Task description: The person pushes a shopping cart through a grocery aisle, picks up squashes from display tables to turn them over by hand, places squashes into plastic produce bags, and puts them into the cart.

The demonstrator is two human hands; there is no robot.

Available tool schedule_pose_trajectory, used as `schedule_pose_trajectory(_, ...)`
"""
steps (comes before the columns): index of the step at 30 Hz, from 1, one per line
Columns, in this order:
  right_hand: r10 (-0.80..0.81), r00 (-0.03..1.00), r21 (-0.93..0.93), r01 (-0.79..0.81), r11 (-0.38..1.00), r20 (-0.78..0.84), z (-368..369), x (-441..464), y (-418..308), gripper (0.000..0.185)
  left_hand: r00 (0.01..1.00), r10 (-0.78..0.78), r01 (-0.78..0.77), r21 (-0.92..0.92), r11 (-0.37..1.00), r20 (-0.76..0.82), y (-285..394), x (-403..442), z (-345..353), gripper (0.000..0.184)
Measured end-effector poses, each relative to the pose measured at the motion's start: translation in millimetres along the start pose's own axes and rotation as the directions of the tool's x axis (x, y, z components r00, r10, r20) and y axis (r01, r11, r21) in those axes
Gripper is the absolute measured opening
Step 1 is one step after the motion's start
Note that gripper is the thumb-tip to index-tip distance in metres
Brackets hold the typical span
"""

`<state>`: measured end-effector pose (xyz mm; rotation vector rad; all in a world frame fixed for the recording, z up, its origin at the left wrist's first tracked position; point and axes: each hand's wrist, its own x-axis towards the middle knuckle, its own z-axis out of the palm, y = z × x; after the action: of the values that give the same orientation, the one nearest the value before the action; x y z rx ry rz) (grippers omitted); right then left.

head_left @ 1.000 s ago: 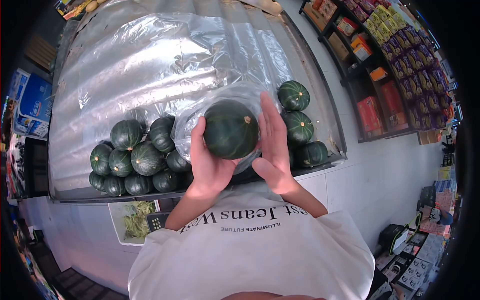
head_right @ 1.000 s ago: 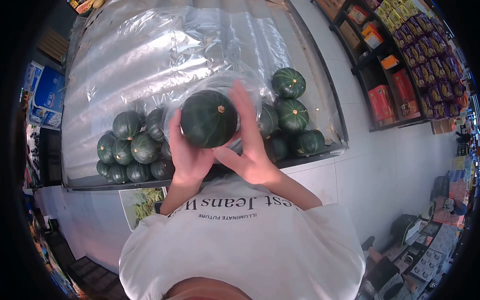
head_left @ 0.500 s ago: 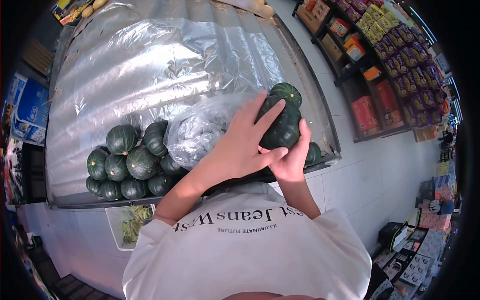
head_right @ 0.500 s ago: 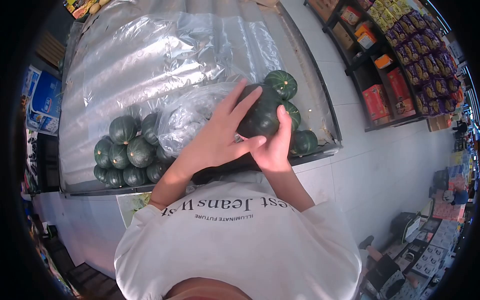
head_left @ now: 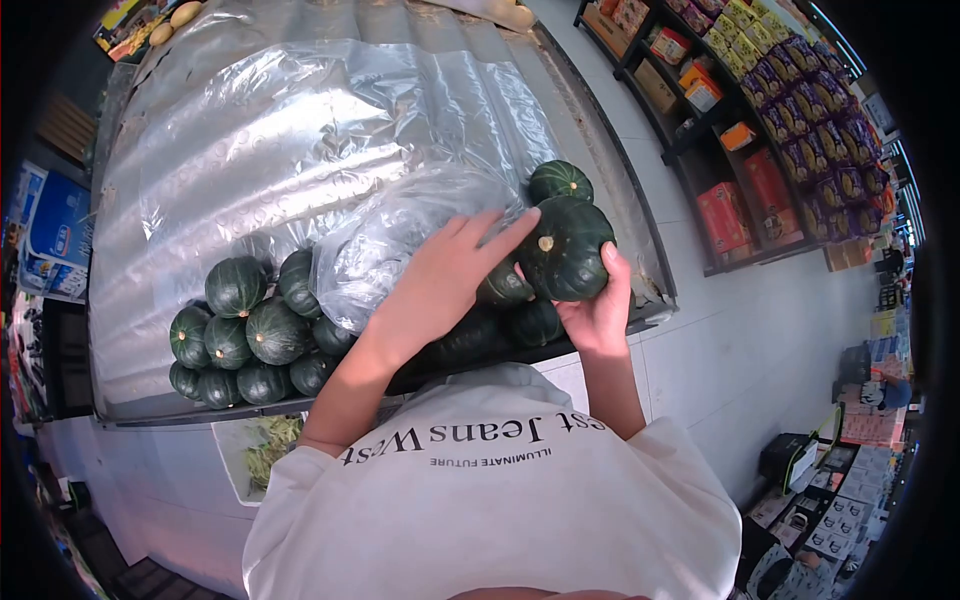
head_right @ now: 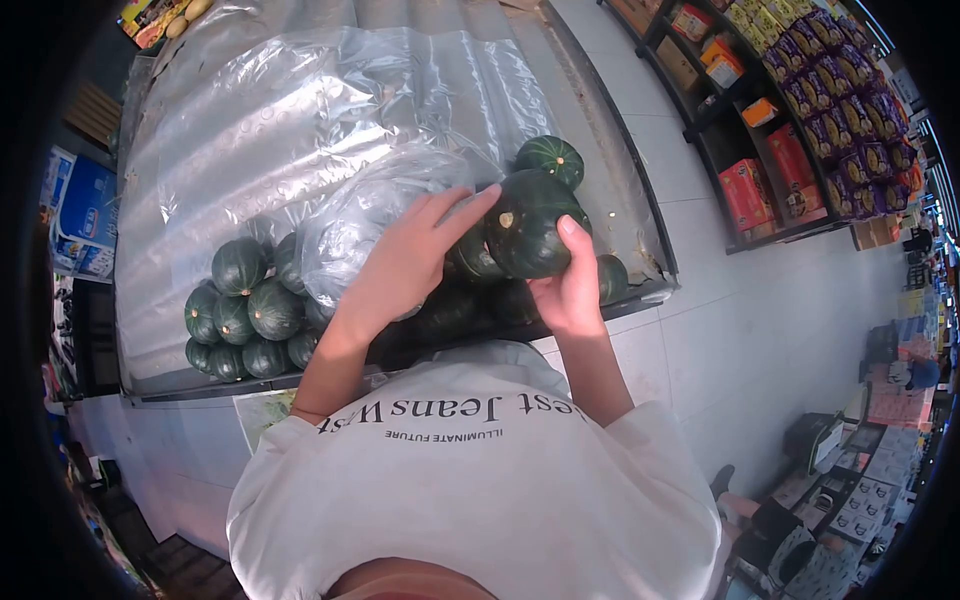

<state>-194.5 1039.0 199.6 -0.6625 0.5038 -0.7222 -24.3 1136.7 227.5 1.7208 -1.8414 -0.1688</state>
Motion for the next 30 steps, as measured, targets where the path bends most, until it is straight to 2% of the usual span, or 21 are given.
schedule_pose_trajectory(3,-0.053,0.998,-0.044,0.054,0.998,0.02,7.6,11.1,2.5,0.06,0.991,-0.089,0.097,0.083,0.992,-0.099,-16.2,1.5,-15.9,0.061)
schedule_pose_trajectory(6,-0.133,0.989,-0.151,0.141,0.978,0.06,23.4,22.4,3.5,0.059,0.867,-0.202,0.303,0.159,0.94,-0.456,-47.1,2.4,-22.1,0.052)
schedule_pose_trajectory(8,-0.17,0.979,-0.25,0.193,0.949,0.109,42.9,25.0,-2.3,0.06,0.797,-0.141,0.374,0.296,0.879,-0.588,-52.7,4.2,-26.5,0.047)
schedule_pose_trajectory(9,-0.145,0.977,-0.206,0.176,0.962,0.155,40.0,32.3,-0.3,0.06,0.756,-0.1,0.415,0.356,0.838,-0.646,-53.5,4.8,-28.5,0.045)
schedule_pose_trajectory(11,-0.19,0.966,-0.245,0.23,0.942,0.175,36.5,46.4,7.4,0.063,0.771,-0.118,0.22,0.088,0.972,-0.626,-43.3,9.7,-25.3,0.043)
schedule_pose_trajectory(12,-0.211,0.96,-0.263,0.255,0.93,0.186,37.4,51.8,10.3,0.065,0.78,-0.123,0.114,-0.054,0.992,-0.614,-34.6,13.1,-22.4,0.043)
schedule_pose_trajectory(13,-0.262,0.948,-0.347,0.31,0.885,0.179,40.1,55.3,12.2,0.069,0.817,-0.2,0.042,-0.29,0.956,-0.541,-24.3,16.2,-19.6,0.038)
schedule_pose_trajectory(14,-0.263,0.942,-0.391,0.326,0.861,0.206,41.3,57.3,13.1,0.07,0.834,-0.278,0.018,-0.48,0.877,-0.477,-25.5,19.2,-5.3,0.036)
schedule_pose_trajectory(16,-0.264,0.93,-0.479,0.358,0.802,0.254,40.9,60.5,13.5,0.072,0.859,-0.484,0.142,-0.83,0.539,-0.168,-9.8,24.4,-0.3,0.034)
schedule_pose_trajectory(19,-0.311,0.913,-0.622,0.408,0.668,0.265,30.3,75.4,17.4,0.077,0.874,-0.41,0.108,-0.72,0.685,-0.259,-22.5,35.8,15.1,0.033)
schedule_pose_trajectory(22,-0.486,0.783,-0.845,0.512,0.151,0.388,29.0,91.1,9.9,0.081,0.87,-0.475,0.178,-0.814,0.553,-0.133,-39.5,57.8,18.1,0.038)
schedule_pose_trajectory(23,-0.521,0.761,-0.843,0.52,0.135,0.387,27.5,98.4,11.7,0.083,0.853,-0.495,0.142,-0.839,0.526,-0.166,-45.3,67.7,26.7,0.044)
schedule_pose_trajectory(26,-0.538,0.739,-0.867,0.498,0.03,0.406,21.3,110.2,18.0,0.082,0.841,-0.531,0.268,-0.775,0.573,-0.101,-46.5,78.7,26.1,0.043)
schedule_pose_trajectory(30,-0.436,0.808,-0.908,0.414,-0.06,0.397,15.4,106.8,25.5,0.079,0.868,-0.488,0.314,-0.662,0.68,-0.089,-53.3,79.0,32.9,0.056)
